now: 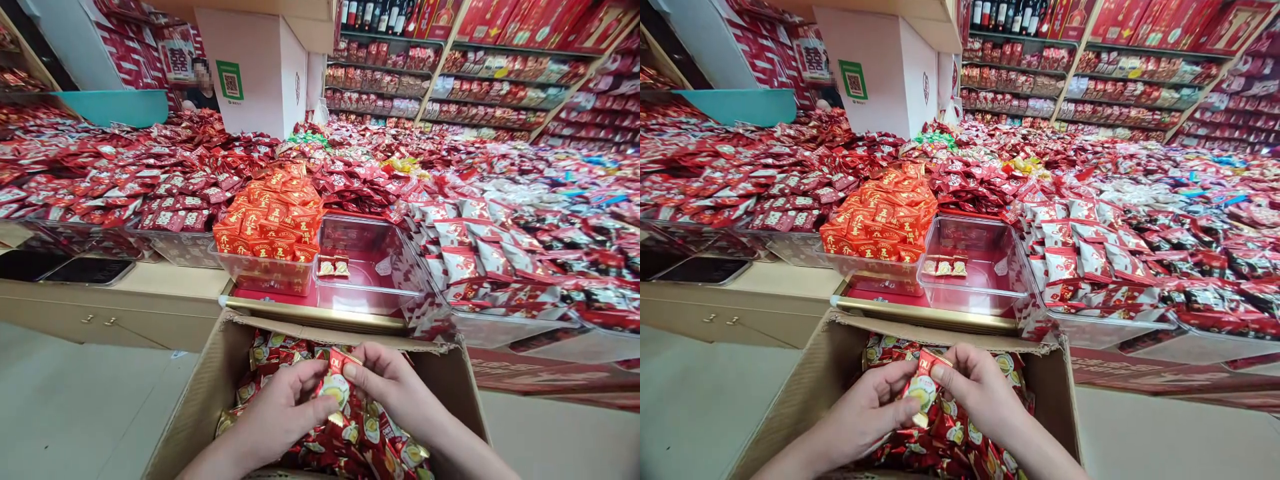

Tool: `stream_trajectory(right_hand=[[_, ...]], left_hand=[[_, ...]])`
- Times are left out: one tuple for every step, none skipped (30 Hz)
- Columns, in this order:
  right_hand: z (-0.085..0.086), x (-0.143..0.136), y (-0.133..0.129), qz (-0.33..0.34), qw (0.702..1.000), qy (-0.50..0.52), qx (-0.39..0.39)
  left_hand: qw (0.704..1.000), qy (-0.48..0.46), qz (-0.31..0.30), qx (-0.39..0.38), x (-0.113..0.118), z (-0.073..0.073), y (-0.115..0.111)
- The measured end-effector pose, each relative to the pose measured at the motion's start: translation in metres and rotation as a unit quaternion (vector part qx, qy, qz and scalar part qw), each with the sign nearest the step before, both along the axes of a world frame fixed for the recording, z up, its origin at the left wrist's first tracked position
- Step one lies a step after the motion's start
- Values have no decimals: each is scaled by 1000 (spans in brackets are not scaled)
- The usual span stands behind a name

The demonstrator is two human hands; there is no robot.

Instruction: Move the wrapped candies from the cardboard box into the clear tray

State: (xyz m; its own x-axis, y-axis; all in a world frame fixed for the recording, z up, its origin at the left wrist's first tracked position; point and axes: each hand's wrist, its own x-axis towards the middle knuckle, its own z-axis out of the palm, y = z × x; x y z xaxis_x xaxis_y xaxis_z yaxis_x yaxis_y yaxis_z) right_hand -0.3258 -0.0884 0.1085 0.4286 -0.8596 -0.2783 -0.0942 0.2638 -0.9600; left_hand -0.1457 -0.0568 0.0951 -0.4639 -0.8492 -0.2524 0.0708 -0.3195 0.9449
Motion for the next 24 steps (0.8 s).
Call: stream_trajectory(right_hand=[[2, 2, 0, -12, 1000, -16, 8], [4, 3, 0, -20, 999, -30, 17], [5, 4, -1, -26, 998, -44, 27], [6, 4, -1, -28, 997, -57, 37], [7, 4, -2, -29, 996, -67, 46], [9, 4, -3, -31, 995, -75, 51], [10, 4, -4, -35, 995, -80, 53], [10, 4, -5, -40, 994, -85, 51], [11, 5, -5, -46, 994, -88, 44], [11, 6, -5, -54, 994, -92, 33], [11, 7, -3, -57, 994, -94, 17], [10, 9, -1, -56, 994, -96, -1], [10, 10, 1, -52, 994, -92, -20], [9, 12, 4, -47, 995, -84, -39], [9, 12, 7, -42, 995, -74, -58], [10, 12, 9, -41, 994, -63, -74], [13, 11, 10, -46, 993, -52, -94], [19, 9, 8, -56, 990, -42, -120], [26, 6, 3, -66, 986, -32, -150], [36, 3, -5, -78, 979, -19, -186], [47, -1, -17, -91, 970, 1, -224], [57, -3, -32, -101, 961, 33, -257], [67, -5, -50, -109, 949, 80, -285], [75, -6, -71, -105, 937, 148, -297]], left_hand=[[1000, 12, 8, 7, -4, 4, -1], [1000, 16, 16, 11, -6, 7, -3], [1000, 18, 22, 11, -8, 10, -4], [1000, 20, 22, 9, -9, 13, -5], [1000, 19, 19, 8, -9, 16, -6], [1000, 17, 14, 8, -8, 18, -7], [1000, 17, 11, 6, -8, 20, -8], [1000, 16, 13, 0, -8, 22, -9], [1000, 13, 20, -8, -9, 23, -10], [999, 10, 30, -17, -9, 24, -10], [999, 5, 42, -28, -10, 24, -11], [998, 0, 54, -39, -11, 24, -11], [997, -9, 62, -47, -13, 24, -10], [996, -19, 67, -56, -14, 24, -10], [995, -31, 72, -66, -14, 25, -9], [993, -45, 75, -78, -14, 26, -9], [990, -64, 77, -95, -13, 28, -9], [986, -87, 81, -117, -10, 31, -10], [978, -116, 89, -148, -5, 34, -13], [965, -153, 101, -187, 0, 37, -17], [947, -197, 117, -227, 8, 39, -23], [922, -246, 136, -266, 16, 40, -31], [895, -297, 155, -294, 24, 40, -41], [870, -342, 172, -310, 32, 38, -51]])
